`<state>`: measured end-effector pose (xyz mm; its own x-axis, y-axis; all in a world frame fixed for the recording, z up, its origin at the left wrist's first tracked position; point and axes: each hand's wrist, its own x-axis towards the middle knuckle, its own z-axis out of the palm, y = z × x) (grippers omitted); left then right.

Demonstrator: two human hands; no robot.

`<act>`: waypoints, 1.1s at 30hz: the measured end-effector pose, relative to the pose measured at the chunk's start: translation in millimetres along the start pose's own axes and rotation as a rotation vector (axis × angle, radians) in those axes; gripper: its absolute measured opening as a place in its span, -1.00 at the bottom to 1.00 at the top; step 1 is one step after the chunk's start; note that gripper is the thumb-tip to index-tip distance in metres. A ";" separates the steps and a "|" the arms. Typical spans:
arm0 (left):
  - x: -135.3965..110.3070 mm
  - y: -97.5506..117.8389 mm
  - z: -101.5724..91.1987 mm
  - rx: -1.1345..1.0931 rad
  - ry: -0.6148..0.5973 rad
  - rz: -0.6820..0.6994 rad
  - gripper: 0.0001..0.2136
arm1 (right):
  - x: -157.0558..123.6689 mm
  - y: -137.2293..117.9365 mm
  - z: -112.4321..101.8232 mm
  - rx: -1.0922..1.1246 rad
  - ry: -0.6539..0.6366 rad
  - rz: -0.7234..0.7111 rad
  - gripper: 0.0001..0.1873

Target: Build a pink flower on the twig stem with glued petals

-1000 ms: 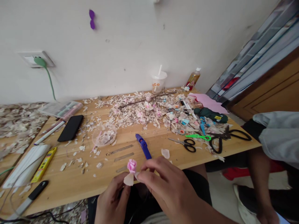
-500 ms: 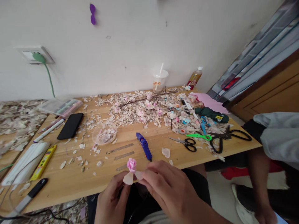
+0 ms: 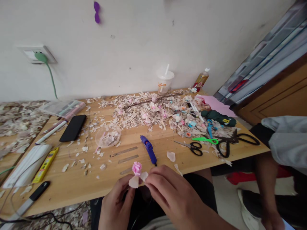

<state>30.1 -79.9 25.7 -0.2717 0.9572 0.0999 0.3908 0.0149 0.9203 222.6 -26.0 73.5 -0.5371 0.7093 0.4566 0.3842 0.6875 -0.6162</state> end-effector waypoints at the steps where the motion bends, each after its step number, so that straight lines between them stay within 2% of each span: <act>1: 0.4 0.2 0.5 -0.007 -0.001 -0.001 -0.86 | 0.8 -0.2 0.1 0.001 0.006 0.001 -0.80; 9: 2.1 -5.6 2.2 0.017 -0.021 -0.011 -0.85 | 4.0 -2.7 -1.1 0.009 0.044 -0.023 -0.82; 15: 2.6 -7.5 0.5 0.074 -0.006 0.045 -0.84 | 8.0 -3.6 -3.9 0.036 0.055 -0.026 -0.81; 20: 3.4 -4.2 0.4 0.045 0.004 0.077 -0.84 | 5.5 -3.3 -4.0 0.047 -0.001 0.008 -0.72; 28: 3.4 -3.0 -0.3 0.015 0.000 0.068 -0.84 | 2.7 4.3 -5.7 0.056 -0.069 0.029 -0.70; 33: 3.3 -3.2 0.6 0.041 0.004 0.076 -0.85 | 8.5 2.9 -9.2 0.023 -0.044 -0.008 -0.77</act>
<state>28.5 -76.6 22.9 -0.2429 0.9550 0.1704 0.4464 -0.0459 0.8937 226.1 -16.6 81.5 -0.5727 0.6960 0.4332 0.3627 0.6890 -0.6275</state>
